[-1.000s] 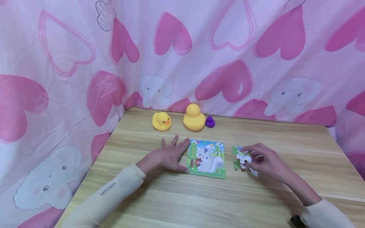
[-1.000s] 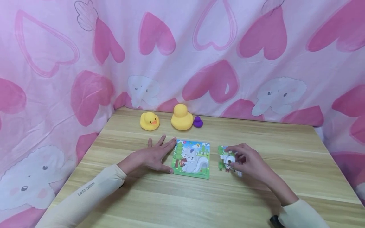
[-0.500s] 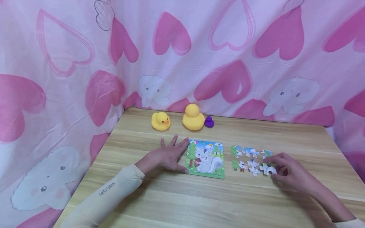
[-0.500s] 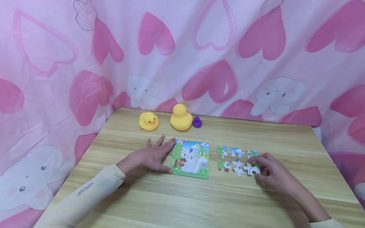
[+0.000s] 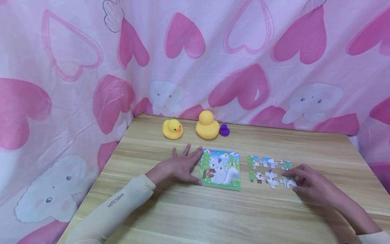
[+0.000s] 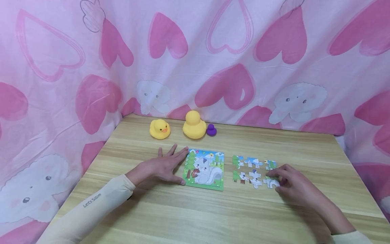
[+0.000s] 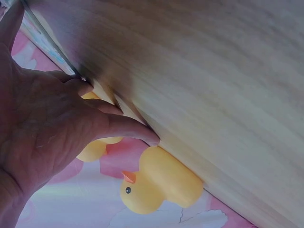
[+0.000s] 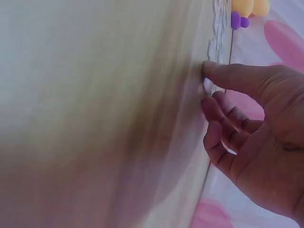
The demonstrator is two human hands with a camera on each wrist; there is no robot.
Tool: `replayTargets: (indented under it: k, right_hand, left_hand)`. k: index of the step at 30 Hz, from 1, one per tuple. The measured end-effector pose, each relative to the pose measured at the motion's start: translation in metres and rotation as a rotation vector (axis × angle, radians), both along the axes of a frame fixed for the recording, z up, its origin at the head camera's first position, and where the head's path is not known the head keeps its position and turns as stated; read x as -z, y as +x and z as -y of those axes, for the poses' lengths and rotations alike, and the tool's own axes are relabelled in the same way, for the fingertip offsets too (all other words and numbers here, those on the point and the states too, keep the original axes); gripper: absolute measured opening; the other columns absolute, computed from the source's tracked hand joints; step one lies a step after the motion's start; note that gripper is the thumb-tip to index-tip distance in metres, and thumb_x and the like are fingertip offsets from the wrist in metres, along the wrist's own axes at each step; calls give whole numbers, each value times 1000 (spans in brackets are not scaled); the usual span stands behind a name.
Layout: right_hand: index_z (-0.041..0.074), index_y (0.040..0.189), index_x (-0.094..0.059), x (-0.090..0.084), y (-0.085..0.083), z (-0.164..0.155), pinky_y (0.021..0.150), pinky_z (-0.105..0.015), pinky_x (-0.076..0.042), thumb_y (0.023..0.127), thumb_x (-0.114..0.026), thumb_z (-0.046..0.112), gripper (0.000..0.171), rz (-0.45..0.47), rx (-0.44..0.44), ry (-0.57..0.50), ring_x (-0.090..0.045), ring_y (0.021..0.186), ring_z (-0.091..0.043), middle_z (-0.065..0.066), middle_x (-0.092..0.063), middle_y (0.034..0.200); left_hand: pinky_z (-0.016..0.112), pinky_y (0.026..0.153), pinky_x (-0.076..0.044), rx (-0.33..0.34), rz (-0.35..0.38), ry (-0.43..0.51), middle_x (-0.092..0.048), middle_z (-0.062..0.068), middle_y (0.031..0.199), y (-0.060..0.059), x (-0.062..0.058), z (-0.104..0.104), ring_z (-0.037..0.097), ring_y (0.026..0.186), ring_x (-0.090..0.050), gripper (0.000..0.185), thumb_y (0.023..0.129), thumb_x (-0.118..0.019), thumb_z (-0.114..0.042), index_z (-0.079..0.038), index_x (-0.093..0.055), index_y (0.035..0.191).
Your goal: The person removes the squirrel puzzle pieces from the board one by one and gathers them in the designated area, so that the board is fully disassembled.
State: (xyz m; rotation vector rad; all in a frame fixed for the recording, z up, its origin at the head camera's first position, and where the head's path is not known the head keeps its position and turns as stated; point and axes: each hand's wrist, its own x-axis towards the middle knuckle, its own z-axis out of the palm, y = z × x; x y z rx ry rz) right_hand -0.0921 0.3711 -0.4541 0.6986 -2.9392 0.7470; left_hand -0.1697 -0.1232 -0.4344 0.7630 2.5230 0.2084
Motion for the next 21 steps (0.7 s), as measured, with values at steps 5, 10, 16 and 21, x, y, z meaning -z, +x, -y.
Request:
replayTargets:
  k: [5,10,16,21]
  right_hand:
    - [19,121,-77,-11,-5,15,65,-20,-52,75,-91,0,52,22,10,31,-54,81,3,-2,-65,110]
    - [18,122,-76,-19,-12,44,67,-22,-54,82,-90,11,43,54,25,12,-59,85,-3,-3,-67,113]
    - [18,127,-73,-21,-15,93,69,-21,-54,92,-83,17,37,137,4,-83,-60,85,-2,-3,-70,117]
    - [17,132,-71,-23,-14,136,70,-21,-55,95,-79,21,38,234,-30,-158,-61,86,-3,-1,-71,123]
  left_hand:
    - [88,116,5,3,0,-4,7,-8,180,0,0,0,39,166,13,126,82,-67,-83,-25,1,172]
    - [88,117,5,6,2,-4,7,-8,180,-1,1,0,39,166,13,126,82,-66,-84,-26,1,172]
    - [88,117,6,3,4,-4,8,-9,180,0,0,-1,39,166,14,126,82,-66,-84,-26,1,172]
    - [88,117,5,1,2,-3,8,-8,180,0,0,0,40,166,13,127,82,-66,-84,-26,2,172]
